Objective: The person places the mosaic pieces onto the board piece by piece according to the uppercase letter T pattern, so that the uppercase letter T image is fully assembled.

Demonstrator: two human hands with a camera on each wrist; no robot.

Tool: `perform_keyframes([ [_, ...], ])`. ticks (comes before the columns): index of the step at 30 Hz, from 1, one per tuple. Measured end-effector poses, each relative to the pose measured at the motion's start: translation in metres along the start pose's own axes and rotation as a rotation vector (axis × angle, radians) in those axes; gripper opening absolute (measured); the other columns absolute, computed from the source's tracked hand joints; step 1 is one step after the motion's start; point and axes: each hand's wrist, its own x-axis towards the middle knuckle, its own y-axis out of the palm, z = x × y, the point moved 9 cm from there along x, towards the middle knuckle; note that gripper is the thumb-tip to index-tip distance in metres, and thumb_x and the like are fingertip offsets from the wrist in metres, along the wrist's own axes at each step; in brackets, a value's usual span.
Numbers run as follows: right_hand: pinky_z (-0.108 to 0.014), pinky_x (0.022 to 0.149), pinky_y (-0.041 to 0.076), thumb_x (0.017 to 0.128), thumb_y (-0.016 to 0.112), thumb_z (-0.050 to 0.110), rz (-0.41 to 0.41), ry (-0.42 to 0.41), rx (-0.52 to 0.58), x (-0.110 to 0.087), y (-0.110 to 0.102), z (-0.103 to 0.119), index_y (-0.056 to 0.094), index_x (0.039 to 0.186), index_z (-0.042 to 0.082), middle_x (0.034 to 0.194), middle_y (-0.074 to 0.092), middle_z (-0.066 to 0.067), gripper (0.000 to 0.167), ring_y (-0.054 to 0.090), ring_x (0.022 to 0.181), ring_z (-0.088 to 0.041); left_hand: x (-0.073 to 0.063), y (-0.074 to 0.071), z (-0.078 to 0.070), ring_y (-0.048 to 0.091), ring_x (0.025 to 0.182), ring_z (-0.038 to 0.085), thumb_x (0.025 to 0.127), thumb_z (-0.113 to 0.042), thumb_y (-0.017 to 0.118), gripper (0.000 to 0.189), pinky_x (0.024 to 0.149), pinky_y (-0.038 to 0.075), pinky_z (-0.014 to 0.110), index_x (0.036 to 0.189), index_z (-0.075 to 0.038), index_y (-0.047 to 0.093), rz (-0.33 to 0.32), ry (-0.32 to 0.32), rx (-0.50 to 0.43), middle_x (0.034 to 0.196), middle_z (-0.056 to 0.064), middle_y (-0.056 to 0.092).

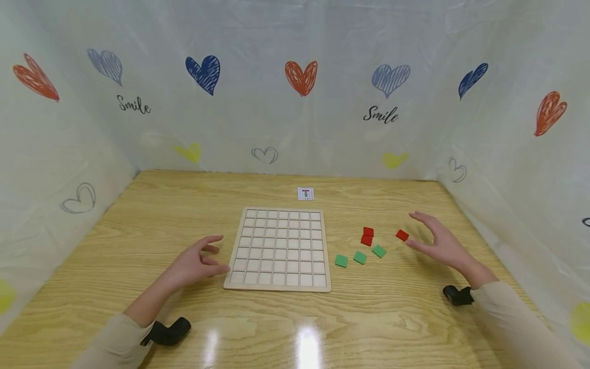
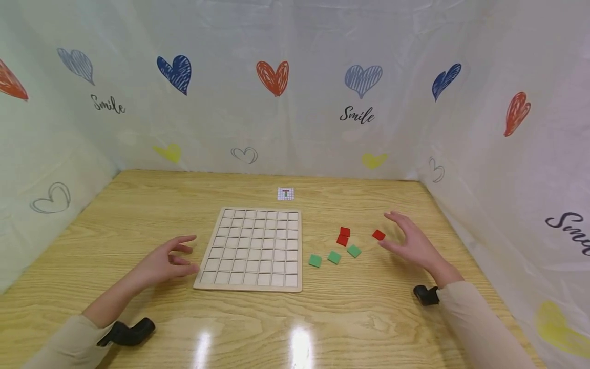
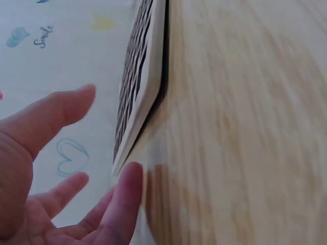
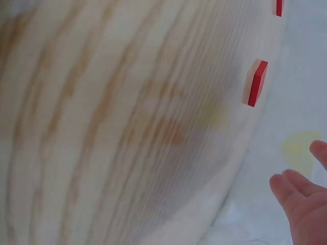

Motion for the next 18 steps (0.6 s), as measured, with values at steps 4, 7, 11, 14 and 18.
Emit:
perform_keyframes([
  [4,-0.063,0.091,0.027,0.083,0.071,0.017,0.017,-0.022,0.043,0.003,0.003,-0.002,0.042,0.133,-0.006,0.136,0.033,-0.031,0.062,0.03,0.122,-0.05,0.003,0.007,0.0,0.062,0.078,0.021,0.074,-0.024,0.08,0.084,0.065,0.048,0.034,0.14,0.0,0.034,0.062,-0.001,-0.03,0.117,0.024,0.049],
  [7,-0.063,0.091,0.028,0.083,0.071,0.014,0.053,-0.031,0.064,0.004,0.007,-0.003,0.044,0.129,-0.009,0.132,0.036,-0.032,0.058,0.032,0.119,-0.05,0.005,0.01,-0.002,0.06,0.07,0.019,0.073,-0.023,0.08,0.08,0.064,0.048,0.033,0.138,-0.001,0.038,0.066,0.002,0.003,0.11,0.021,0.052],
  [11,-0.063,0.091,0.029,0.083,0.071,0.012,0.091,-0.018,0.064,0.006,0.008,-0.006,0.044,0.127,-0.011,0.128,0.039,-0.033,0.057,0.033,0.117,-0.051,0.007,0.016,-0.003,0.059,0.064,0.018,0.072,-0.02,0.081,0.078,0.06,0.05,0.033,0.136,-0.001,0.041,0.078,-0.02,-0.014,0.098,0.015,0.054],
  [14,-0.062,0.092,0.029,0.083,0.071,0.012,0.113,0.005,0.051,0.007,0.008,-0.01,0.046,0.126,-0.011,0.127,0.041,-0.032,0.055,0.035,0.117,-0.052,0.007,0.023,-0.003,0.058,0.061,0.019,0.073,-0.016,0.08,0.073,0.057,0.051,0.035,0.134,0.0,0.043,0.101,-0.051,-0.051,0.089,0.012,0.053],
  [18,-0.059,0.093,0.03,0.083,0.07,0.012,0.134,0.015,0.033,0.01,0.011,-0.015,0.047,0.125,-0.011,0.126,0.043,-0.032,0.053,0.038,0.115,-0.052,0.005,0.025,-0.003,0.055,0.057,0.019,0.074,-0.012,0.079,0.067,0.055,0.049,0.035,0.131,0.001,0.047,0.1,-0.061,-0.054,0.082,0.01,0.051],
])
